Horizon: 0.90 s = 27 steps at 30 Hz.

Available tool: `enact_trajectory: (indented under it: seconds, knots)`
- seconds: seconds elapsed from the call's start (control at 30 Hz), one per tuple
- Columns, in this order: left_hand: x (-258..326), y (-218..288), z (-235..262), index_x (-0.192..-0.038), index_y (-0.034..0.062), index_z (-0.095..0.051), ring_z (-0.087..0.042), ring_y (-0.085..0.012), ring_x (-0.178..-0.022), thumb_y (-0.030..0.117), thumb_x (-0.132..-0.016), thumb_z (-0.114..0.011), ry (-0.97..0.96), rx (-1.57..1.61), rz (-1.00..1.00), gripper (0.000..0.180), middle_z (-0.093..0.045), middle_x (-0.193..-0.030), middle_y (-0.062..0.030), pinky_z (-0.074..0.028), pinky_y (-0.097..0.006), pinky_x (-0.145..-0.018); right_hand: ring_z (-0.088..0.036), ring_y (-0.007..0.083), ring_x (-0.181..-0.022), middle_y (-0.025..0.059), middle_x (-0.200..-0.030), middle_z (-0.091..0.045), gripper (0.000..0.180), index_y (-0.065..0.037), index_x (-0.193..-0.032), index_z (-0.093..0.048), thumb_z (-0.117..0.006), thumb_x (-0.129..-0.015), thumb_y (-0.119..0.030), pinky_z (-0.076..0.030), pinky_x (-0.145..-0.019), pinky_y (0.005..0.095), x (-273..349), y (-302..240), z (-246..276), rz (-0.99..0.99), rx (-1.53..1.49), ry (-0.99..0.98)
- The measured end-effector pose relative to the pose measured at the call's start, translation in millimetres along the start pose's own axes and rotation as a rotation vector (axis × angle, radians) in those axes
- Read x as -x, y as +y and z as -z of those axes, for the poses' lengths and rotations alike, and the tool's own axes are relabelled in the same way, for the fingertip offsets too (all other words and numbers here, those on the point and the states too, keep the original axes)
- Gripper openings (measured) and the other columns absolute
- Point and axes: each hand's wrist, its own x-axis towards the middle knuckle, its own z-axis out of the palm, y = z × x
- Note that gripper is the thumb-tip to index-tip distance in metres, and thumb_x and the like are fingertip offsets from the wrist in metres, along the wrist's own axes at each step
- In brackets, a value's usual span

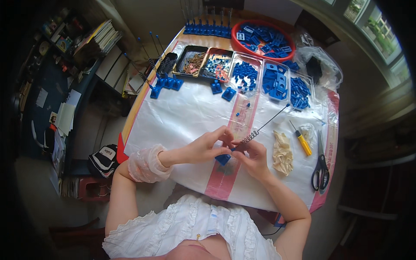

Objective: Assembling small blue plastic components using glue and a precision metal tool at a workstation.

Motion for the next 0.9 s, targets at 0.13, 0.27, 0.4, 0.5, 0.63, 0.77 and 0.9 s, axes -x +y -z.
enact_trajectory:
  seconds: [0.13,0.27,0.4,0.5,0.63,0.77,0.9]
  knots:
    - [-5,-10,1,-0.119,0.0036,-0.048,-0.064,-0.0160,-0.096,0.008,-0.095,-0.068,-0.036,0.126,0.011,0.032,-0.068,-0.103,-0.0105,-0.051,-0.031,-0.087,-0.066,0.0126,-0.080,0.0073,-0.094,-0.072,0.025,0.003,-0.105,-0.071,-0.077,-0.081,0.007,-0.050,-0.071,0.0267,-3,1,4,-0.003,-0.076,-0.023]
    - [-6,-17,8,-0.116,0.0023,-0.057,-0.062,-0.0140,-0.096,0.013,-0.094,-0.070,-0.097,0.210,-0.050,0.027,-0.065,-0.101,-0.0075,-0.050,-0.029,-0.084,-0.067,0.0153,-0.077,0.0088,-0.089,-0.071,0.022,-0.001,-0.099,-0.074,-0.080,-0.079,0.005,-0.050,-0.068,0.0283,-4,-4,7,0.169,0.100,-0.066]
    - [-5,-9,14,-0.107,0.0024,-0.065,-0.063,-0.0154,-0.090,0.013,-0.091,-0.072,-0.079,0.014,-0.102,0.020,-0.066,-0.096,-0.0069,-0.050,-0.030,-0.079,-0.065,0.0165,-0.072,0.0091,-0.083,-0.070,0.020,-0.002,-0.095,-0.075,-0.082,-0.077,0.003,-0.050,-0.065,0.0283,-9,-15,5,0.243,0.226,0.007]
    - [-4,-8,13,-0.102,0.0025,-0.067,-0.062,-0.0167,-0.087,0.010,-0.089,-0.072,-0.061,-0.041,-0.067,0.016,-0.066,-0.095,-0.0065,-0.048,-0.031,-0.074,-0.064,0.0159,-0.072,0.0089,-0.082,-0.070,0.019,-0.001,-0.094,-0.075,-0.082,-0.077,0.003,-0.049,-0.065,0.0278,-8,-8,6,0.180,0.207,0.029]
    - [-3,-8,11,-0.102,0.0026,-0.067,-0.061,-0.0216,-0.081,0.008,-0.087,-0.072,0.050,-0.222,-0.198,0.017,-0.066,-0.092,-0.0084,-0.048,-0.033,-0.070,-0.064,0.0152,-0.072,0.0090,-0.082,-0.070,0.018,0.001,-0.094,-0.075,-0.081,-0.078,0.004,-0.049,-0.064,0.0270,-8,-4,5,0.116,0.163,0.061]
    - [-2,-12,8,-0.100,0.0024,-0.069,-0.060,-0.0241,-0.078,0.009,-0.088,-0.071,0.087,-0.254,-0.251,0.014,-0.066,-0.088,-0.0095,-0.047,-0.032,-0.069,-0.064,0.0147,-0.073,0.0093,-0.082,-0.070,0.016,0.002,-0.093,-0.075,-0.080,-0.079,0.005,-0.049,-0.064,0.0261,-7,-6,4,0.090,0.192,0.044]
    - [0,-12,11,-0.099,0.0015,-0.070,-0.059,-0.0147,-0.078,0.013,-0.091,-0.071,0.001,-0.043,-0.043,0.014,-0.067,-0.085,-0.0055,-0.046,-0.028,-0.069,-0.066,0.0151,-0.074,0.0102,-0.083,-0.070,0.014,0.002,-0.093,-0.075,-0.079,-0.080,0.006,-0.050,-0.065,0.0258,-8,-10,3,0.087,0.205,0.009]
